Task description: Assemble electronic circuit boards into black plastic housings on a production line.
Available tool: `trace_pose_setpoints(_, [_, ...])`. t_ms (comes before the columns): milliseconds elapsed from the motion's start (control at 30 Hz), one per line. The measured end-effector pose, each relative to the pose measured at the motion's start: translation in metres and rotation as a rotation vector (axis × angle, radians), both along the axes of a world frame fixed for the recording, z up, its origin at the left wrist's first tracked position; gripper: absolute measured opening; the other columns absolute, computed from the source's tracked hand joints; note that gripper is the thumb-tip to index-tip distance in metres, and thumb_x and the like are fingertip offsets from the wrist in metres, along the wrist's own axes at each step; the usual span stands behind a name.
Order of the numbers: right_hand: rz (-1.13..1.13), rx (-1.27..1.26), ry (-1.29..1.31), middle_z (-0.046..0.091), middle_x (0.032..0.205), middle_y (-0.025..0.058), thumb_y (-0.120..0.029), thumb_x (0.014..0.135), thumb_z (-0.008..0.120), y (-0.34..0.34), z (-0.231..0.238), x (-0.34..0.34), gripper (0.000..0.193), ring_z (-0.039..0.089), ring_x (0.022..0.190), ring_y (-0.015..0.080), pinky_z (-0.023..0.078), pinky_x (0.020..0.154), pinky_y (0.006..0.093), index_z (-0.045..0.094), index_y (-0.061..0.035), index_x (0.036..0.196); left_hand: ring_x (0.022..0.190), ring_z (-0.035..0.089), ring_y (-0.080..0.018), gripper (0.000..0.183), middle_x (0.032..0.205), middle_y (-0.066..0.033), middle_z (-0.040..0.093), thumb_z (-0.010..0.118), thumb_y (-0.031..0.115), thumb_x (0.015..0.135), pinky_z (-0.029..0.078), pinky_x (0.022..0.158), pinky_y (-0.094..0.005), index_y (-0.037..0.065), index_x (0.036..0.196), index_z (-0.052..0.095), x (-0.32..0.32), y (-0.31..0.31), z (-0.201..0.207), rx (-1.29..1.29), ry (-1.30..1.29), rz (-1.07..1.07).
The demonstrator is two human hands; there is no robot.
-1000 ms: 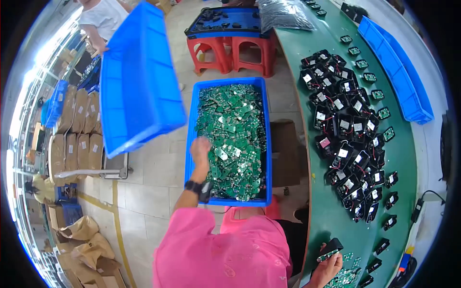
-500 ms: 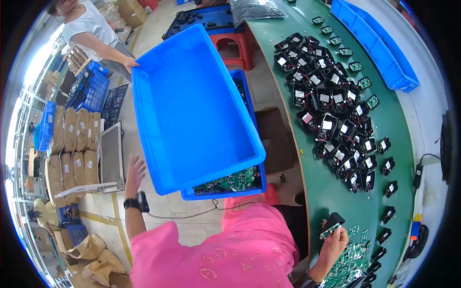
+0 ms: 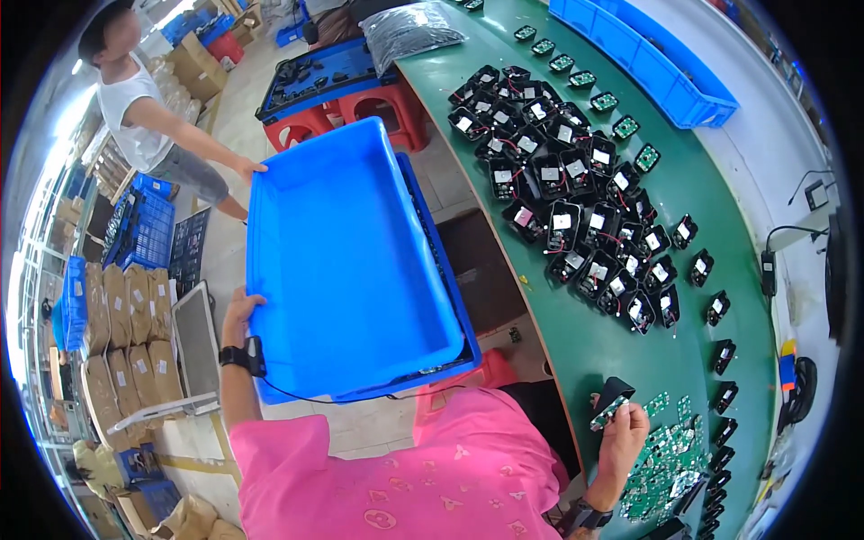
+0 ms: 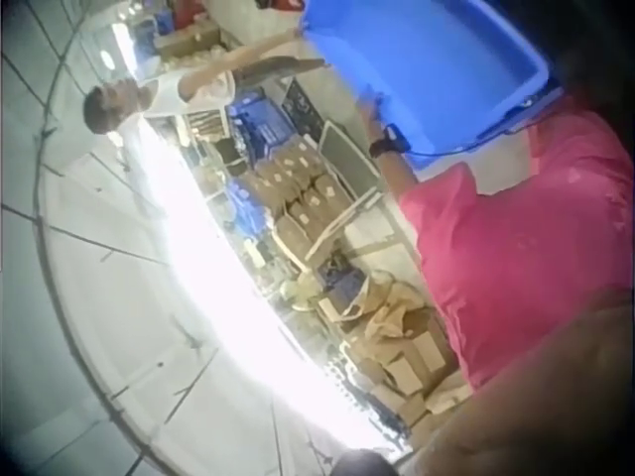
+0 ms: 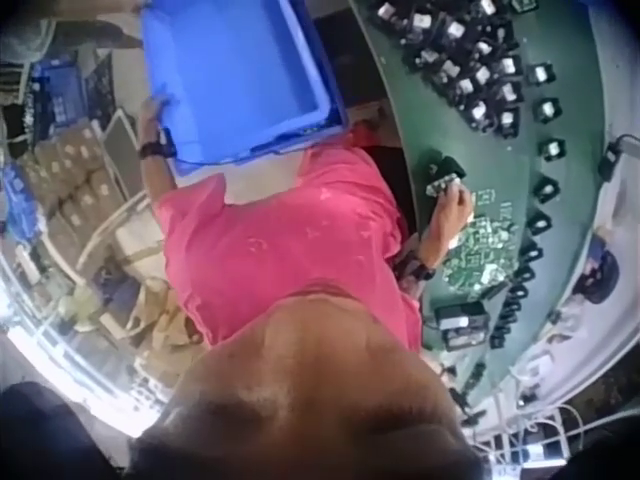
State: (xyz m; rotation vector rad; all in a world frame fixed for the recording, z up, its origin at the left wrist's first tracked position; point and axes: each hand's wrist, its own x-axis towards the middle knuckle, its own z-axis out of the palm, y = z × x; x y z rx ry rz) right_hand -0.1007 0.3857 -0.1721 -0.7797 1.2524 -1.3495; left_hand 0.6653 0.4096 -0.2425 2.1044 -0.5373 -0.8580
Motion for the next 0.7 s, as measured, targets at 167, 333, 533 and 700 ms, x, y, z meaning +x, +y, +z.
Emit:
trace_pose_setpoints(167, [0.005, 0.004, -0.004, 0.069, 0.094, 0.014, -0.014, 0.1, 0.057, -0.001, 0.004, 0.004, 0.016, 0.07, 0.086, 0.0245, 0.055, 0.071, 0.0321, 0.059, 0.0012, 0.096, 0.078, 0.066, -0.0199, 0.056, 0.097, -0.0108, 0.068, 0.074, 0.003, 0.067, 0.056, 0.068, -0.0341, -0.001, 0.122, 0.06, 0.032, -0.014, 0.049, 0.092, -0.049, -0.153])
trace_pose_setpoints(333, [0.021, 0.008, 0.014, 0.069, 0.093, 0.0137, -0.016, 0.1, 0.058, -0.006, 0.006, 0.004, 0.018, 0.07, 0.086, 0.0238, 0.055, 0.067, 0.0308, 0.06, 0.0006, 0.096, 0.068, 0.065, -0.0176, 0.034, 0.084, -0.007, 0.07, 0.072, -0.001, 0.068, 0.055, 0.064, -0.0319, 0.0, 0.101, 0.071, 0.04, -0.018, 0.093, -0.027, -0.172, -0.187])
trace_pose_setpoints(533, [-0.012, 0.044, 0.061, 0.069, 0.091, 0.0139, -0.016, 0.1, 0.057, -0.013, 0.02, 0.018, 0.016, 0.066, 0.075, 0.0167, 0.054, 0.058, 0.0293, 0.06, -0.0004, 0.095, 0.067, 0.064, -0.015, 0.033, 0.085, -0.006, 0.07, 0.074, 0.0, 0.069, 0.054, 0.065, -0.0307, -0.002, 0.102, 0.071, 0.054, -0.012, 0.123, -0.013, -0.157, -0.275])
trace_pose_setpoints(700, [-0.025, 0.012, 0.082, 0.07, 0.093, 0.0135, -0.018, 0.1, 0.057, -0.005, 0.01, 0.015, 0.018, 0.07, 0.083, 0.0207, 0.054, 0.062, 0.0281, 0.06, -0.0008, 0.096, 0.07, 0.065, -0.0145, 0.033, 0.085, -0.0052, 0.071, 0.078, 0.008, 0.073, 0.054, 0.067, -0.03, -0.001, 0.105, 0.071, 0.038, -0.064, 0.105, 0.049, -0.143, -0.395])
